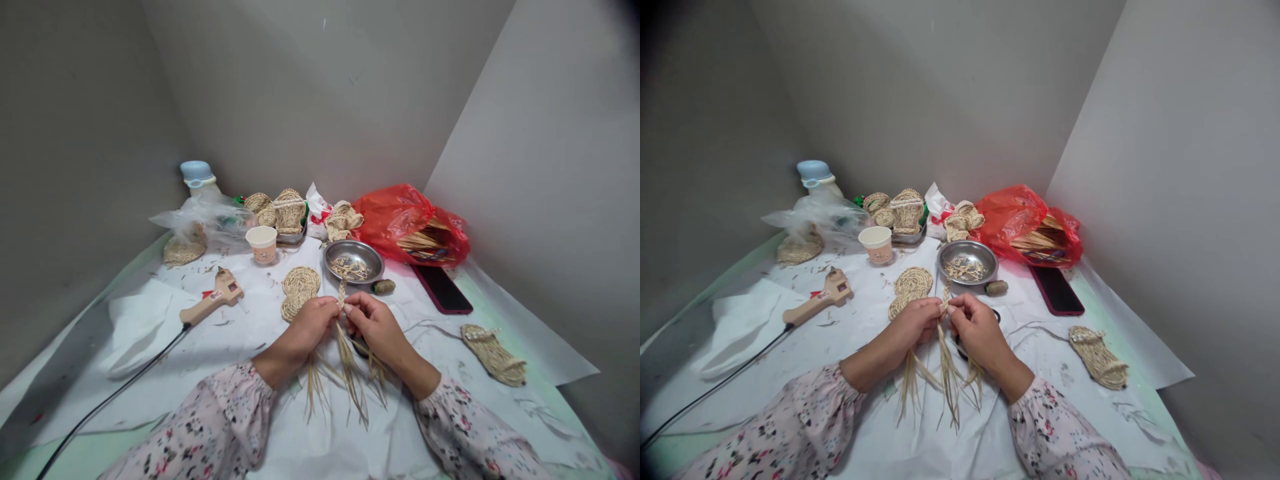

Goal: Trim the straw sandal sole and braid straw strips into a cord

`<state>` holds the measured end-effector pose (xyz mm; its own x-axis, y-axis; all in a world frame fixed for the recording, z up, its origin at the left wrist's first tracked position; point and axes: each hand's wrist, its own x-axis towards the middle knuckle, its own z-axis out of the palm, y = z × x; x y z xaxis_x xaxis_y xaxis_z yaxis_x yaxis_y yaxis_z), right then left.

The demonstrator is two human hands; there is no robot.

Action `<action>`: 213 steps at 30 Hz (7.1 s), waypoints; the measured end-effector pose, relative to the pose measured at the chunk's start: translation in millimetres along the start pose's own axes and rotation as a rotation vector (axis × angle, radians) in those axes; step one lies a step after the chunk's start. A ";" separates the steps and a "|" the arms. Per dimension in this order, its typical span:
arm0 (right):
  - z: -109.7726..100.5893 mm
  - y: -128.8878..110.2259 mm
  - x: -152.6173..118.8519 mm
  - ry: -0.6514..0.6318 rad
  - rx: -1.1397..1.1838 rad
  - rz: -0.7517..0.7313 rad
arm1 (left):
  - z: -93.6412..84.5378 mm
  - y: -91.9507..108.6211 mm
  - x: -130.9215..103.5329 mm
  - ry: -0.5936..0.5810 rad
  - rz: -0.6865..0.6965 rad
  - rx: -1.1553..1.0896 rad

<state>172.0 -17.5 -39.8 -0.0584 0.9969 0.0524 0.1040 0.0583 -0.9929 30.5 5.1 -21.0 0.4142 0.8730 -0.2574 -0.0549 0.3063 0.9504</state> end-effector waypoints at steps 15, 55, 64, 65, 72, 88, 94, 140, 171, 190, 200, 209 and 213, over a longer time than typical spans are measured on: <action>-4.1 -0.8 1.8 -0.090 -0.104 -0.098 | 2.2 -3.0 -0.6 0.006 0.081 0.028; -2.1 -3.8 -0.2 0.149 -0.413 -0.101 | 6.4 4.4 -14.1 0.236 0.356 0.602; -3.4 1.7 1.9 0.179 -0.345 -0.085 | 12.2 2.8 -16.1 0.166 0.347 0.654; -3.5 2.1 2.1 0.183 -0.341 -0.084 | 12.5 2.1 -15.9 0.154 0.347 0.663; -5.0 5.3 3.5 0.213 -0.305 -0.091 | 14.9 -1.3 -17.1 0.106 0.326 0.683; 2.4 0.3 2.8 0.122 0.356 0.035 | 15.7 -2.3 -17.8 0.051 0.347 0.788; 3.5 -7.3 1.6 0.114 0.462 0.072 | 16.4 -3.2 -17.3 0.036 0.318 0.808; -2.8 -5.2 3.1 -0.073 0.505 0.189 | 2.4 1.4 -6.8 -0.049 0.073 0.042; -6.7 0.6 0.9 -0.074 0.132 0.075 | -3.9 7.6 -10.9 -0.170 -0.103 0.055; -8.1 -0.3 5.2 -0.013 -0.031 -0.037 | 0.1 3.2 -4.9 0.090 0.122 0.302; -5.4 -0.3 0.4 0.166 -0.255 -0.104 | -1.5 5.8 -4.8 0.152 0.317 0.617; 1.3 -8.8 -10.3 0.125 -0.419 -0.273 | -3.4 -1.6 -0.6 0.196 0.261 0.502; 4.9 -9.6 -14.2 0.063 -0.662 -0.440 | -4.8 -5.7 0.4 0.188 0.136 0.267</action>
<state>167.0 -32.4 -31.5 -0.1769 0.8749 0.4508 0.6541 0.4468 -0.6104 26.7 5.5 -27.3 0.2438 0.9611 -0.1299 0.1515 0.0945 0.9839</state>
